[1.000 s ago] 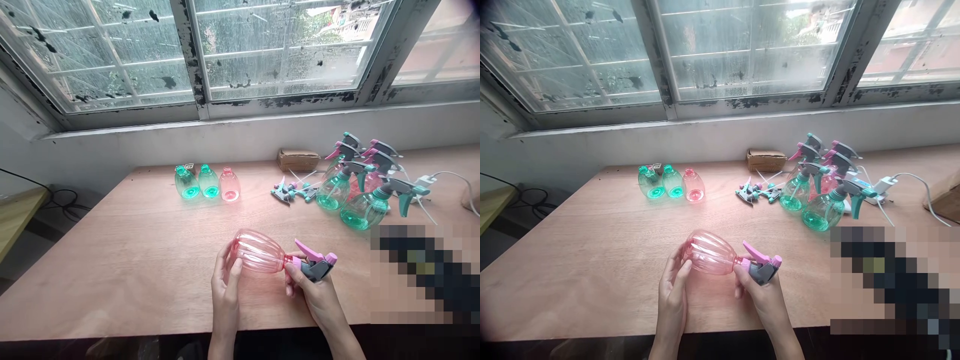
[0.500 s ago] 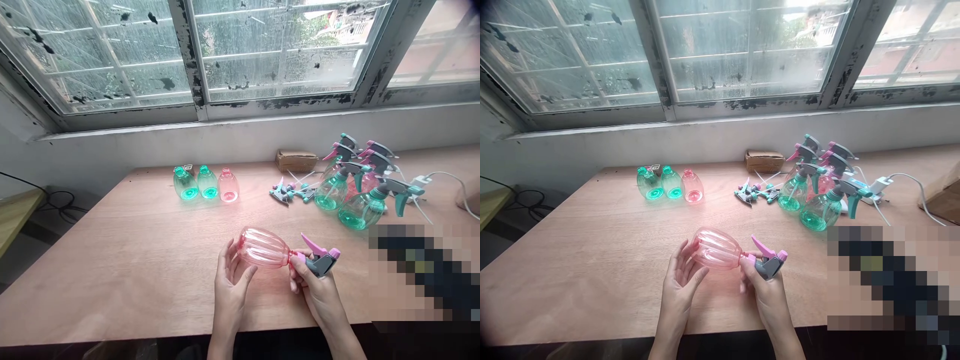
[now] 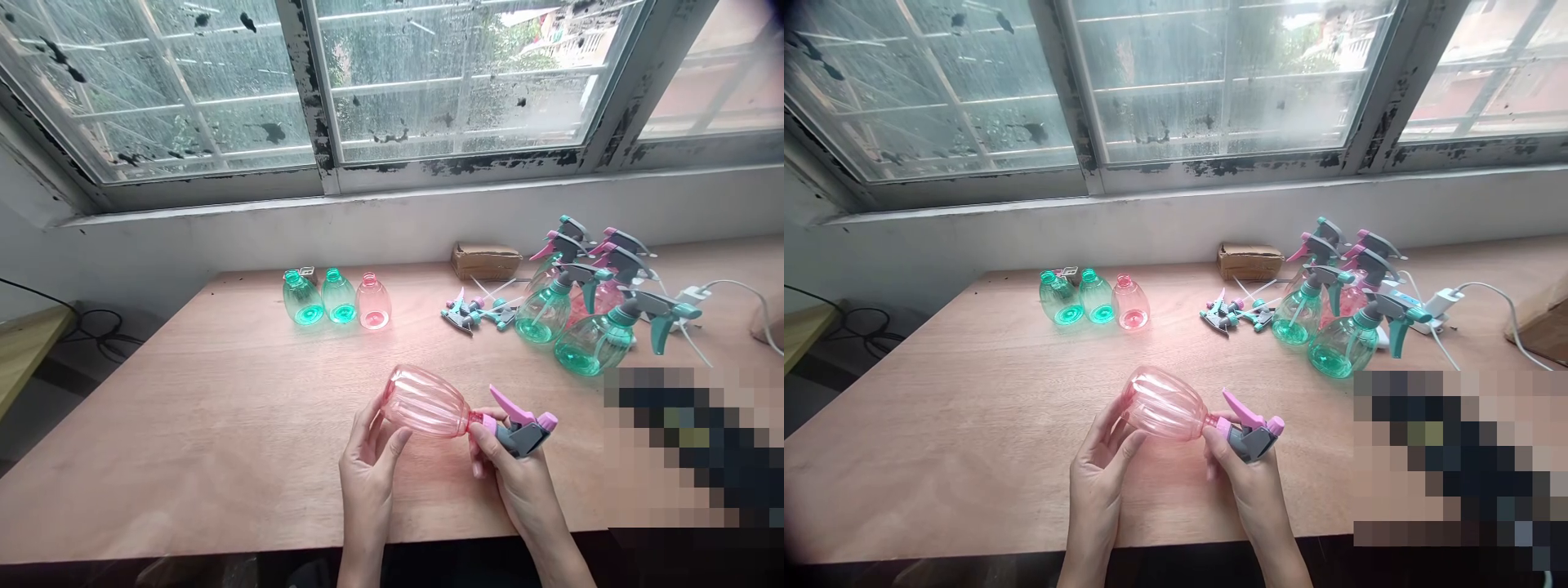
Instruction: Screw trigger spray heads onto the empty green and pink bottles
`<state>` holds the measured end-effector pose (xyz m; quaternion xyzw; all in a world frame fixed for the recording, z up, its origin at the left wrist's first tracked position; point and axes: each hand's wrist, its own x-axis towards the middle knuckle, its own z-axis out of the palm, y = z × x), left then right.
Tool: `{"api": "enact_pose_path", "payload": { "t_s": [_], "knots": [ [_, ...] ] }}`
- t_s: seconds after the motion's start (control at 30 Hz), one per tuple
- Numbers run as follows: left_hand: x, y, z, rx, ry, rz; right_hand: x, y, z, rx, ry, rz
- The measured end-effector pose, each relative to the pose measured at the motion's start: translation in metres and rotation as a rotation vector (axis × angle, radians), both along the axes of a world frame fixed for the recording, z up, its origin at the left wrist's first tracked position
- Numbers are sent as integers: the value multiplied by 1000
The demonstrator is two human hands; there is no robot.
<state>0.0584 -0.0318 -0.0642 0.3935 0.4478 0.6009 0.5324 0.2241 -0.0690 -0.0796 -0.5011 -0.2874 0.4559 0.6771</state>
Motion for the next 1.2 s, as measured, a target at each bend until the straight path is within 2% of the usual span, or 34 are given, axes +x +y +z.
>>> {"api": "enact_pose_path", "payload": {
  "t_s": [0.2,0.47,0.67,0.77,0.9,1.1,1.2],
  "knots": [
    [3,-6,3,5,38,24,1,-1,-5,22,7,10],
    [2,-4,12,12,80,54,-1,-4,-5,7,-127,94],
    [3,-4,7,54,88,-46,1,-1,-3,27,39,6],
    [5,-6,4,65,118,-32,3,0,-5,34,85,-6],
    [7,-8,4,49,114,-1,2,-2,-8,8,4,-9],
    [5,-4,6,-29,58,54,0,-6,0,-5,-204,103],
    [3,-3,3,-42,32,39,0,-5,2,-19,-198,83]
  ]
}}
